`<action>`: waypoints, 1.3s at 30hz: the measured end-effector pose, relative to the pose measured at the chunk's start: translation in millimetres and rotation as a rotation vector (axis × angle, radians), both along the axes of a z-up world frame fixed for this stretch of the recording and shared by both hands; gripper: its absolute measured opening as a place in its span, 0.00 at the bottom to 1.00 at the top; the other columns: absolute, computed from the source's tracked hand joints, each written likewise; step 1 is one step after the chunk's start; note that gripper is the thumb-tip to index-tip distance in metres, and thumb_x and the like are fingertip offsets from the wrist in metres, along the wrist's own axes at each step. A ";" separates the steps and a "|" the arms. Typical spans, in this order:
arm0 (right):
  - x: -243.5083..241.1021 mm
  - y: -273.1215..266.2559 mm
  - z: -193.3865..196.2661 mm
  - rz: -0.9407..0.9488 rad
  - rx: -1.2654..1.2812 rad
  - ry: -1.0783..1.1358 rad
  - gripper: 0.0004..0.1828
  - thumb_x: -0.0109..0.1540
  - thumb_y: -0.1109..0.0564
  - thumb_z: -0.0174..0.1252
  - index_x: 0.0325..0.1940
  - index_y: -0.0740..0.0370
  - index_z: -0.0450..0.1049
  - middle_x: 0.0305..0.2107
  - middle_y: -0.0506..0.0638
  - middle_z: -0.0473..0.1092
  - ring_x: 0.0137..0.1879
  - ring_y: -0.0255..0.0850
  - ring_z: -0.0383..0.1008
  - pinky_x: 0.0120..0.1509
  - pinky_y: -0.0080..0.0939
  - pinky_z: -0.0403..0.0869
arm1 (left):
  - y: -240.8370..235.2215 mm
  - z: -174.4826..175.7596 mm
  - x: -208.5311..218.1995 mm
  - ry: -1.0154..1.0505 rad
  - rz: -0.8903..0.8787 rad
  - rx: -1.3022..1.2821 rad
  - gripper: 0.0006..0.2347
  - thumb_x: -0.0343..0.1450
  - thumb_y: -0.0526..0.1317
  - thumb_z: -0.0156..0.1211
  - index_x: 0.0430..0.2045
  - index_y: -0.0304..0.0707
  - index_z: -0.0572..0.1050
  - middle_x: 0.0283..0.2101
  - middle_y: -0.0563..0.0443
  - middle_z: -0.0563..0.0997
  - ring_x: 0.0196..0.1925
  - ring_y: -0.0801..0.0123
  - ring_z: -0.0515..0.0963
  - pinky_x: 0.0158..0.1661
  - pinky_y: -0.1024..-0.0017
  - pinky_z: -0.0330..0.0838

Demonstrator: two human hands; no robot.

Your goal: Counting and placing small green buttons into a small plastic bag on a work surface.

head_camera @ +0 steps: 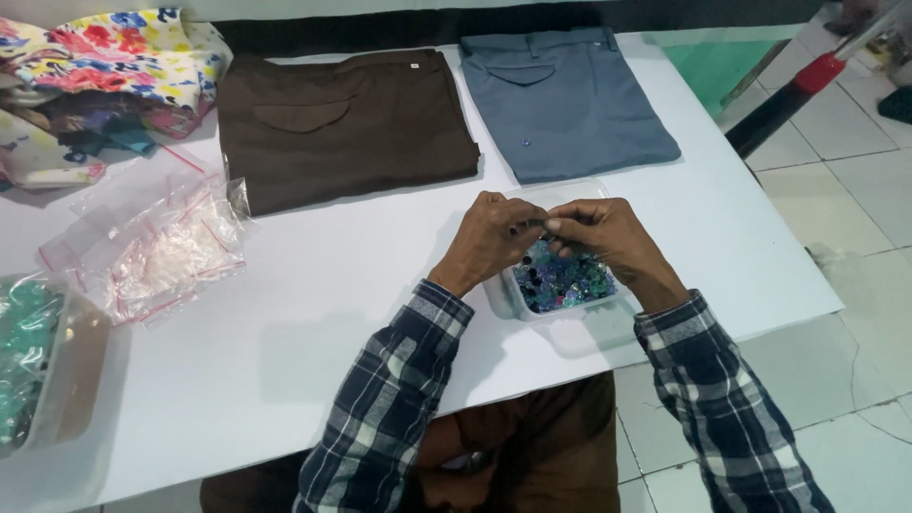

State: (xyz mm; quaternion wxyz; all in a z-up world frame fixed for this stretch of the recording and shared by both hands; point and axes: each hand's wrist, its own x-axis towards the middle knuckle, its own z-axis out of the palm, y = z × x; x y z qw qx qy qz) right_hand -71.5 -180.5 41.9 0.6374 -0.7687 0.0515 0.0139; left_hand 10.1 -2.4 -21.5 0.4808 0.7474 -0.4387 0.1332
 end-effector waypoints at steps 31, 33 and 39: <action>30.6 171.5 -85.4 0.004 -0.559 -0.615 0.09 0.66 0.58 0.63 0.48 0.65 0.75 0.35 0.58 0.76 0.42 0.50 0.81 0.41 0.40 0.82 | 174.2 -60.7 -18.4 -0.172 0.873 0.232 0.07 0.67 0.39 0.70 0.34 0.57 0.80 0.32 0.67 0.84 0.41 0.76 0.83 0.55 0.68 0.65; 43.5 169.7 -103.5 0.042 -0.698 -0.527 0.11 0.67 0.53 0.62 0.50 0.60 0.76 0.39 0.56 0.78 0.45 0.47 0.81 0.45 0.40 0.81 | 169.0 -76.4 -10.7 -0.176 0.805 0.416 0.06 0.68 0.41 0.68 0.35 0.59 0.82 0.34 0.67 0.84 0.44 0.76 0.82 0.57 0.65 0.64; 52.3 173.3 -104.5 0.083 -0.671 -0.388 0.08 0.66 0.49 0.63 0.49 0.47 0.79 0.39 0.43 0.78 0.49 0.42 0.77 0.51 0.38 0.76 | 172.1 -67.3 -7.2 -0.012 0.749 0.430 0.06 0.70 0.43 0.67 0.39 0.60 0.83 0.40 0.63 0.82 0.45 0.72 0.79 0.51 0.69 0.69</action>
